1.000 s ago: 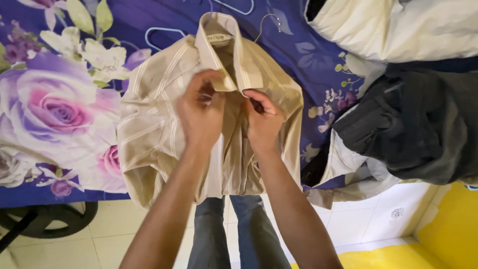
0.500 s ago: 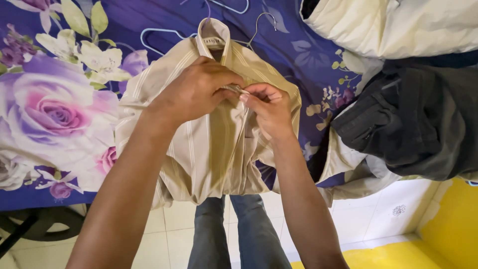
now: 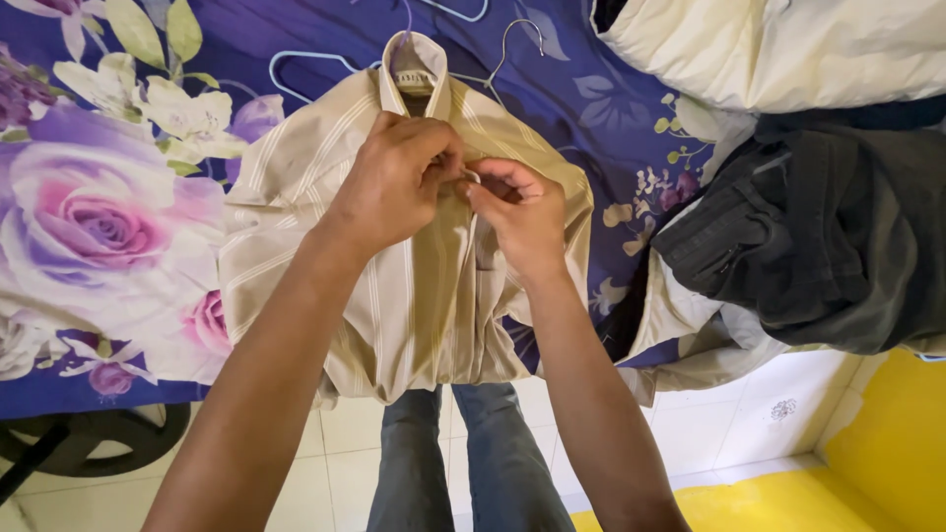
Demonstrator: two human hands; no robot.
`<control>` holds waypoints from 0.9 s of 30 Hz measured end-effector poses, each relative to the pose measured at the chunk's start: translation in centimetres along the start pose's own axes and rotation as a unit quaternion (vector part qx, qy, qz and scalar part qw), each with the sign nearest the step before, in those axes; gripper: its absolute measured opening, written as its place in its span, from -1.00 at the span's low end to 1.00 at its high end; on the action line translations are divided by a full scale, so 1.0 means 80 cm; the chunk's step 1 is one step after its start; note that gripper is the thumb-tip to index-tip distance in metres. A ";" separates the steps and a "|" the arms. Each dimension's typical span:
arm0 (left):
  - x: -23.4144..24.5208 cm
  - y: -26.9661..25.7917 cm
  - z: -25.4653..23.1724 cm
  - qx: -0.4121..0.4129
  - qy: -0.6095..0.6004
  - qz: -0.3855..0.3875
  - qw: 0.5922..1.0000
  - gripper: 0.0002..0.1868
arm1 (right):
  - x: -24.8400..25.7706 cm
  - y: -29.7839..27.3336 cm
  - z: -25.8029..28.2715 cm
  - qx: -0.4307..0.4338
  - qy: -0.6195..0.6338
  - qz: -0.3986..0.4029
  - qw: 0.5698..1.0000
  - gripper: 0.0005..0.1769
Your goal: Button a shirt and place it on a hanger to hang it on a wall hook.
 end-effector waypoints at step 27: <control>0.010 0.014 -0.024 -0.056 -0.037 0.049 0.997 -0.79 | -0.015 -0.011 0.006 0.112 -0.096 0.020 0.989 -0.96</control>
Point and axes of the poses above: each hand's wrist, its own y-axis towards the middle knuckle, its own x-axis out of the back of the hand, z = x × y, the point moved 7 cm from there along y, towards the middle knuckle, and after that the axes turned 6 degrees about y, right-handed, at the moved point
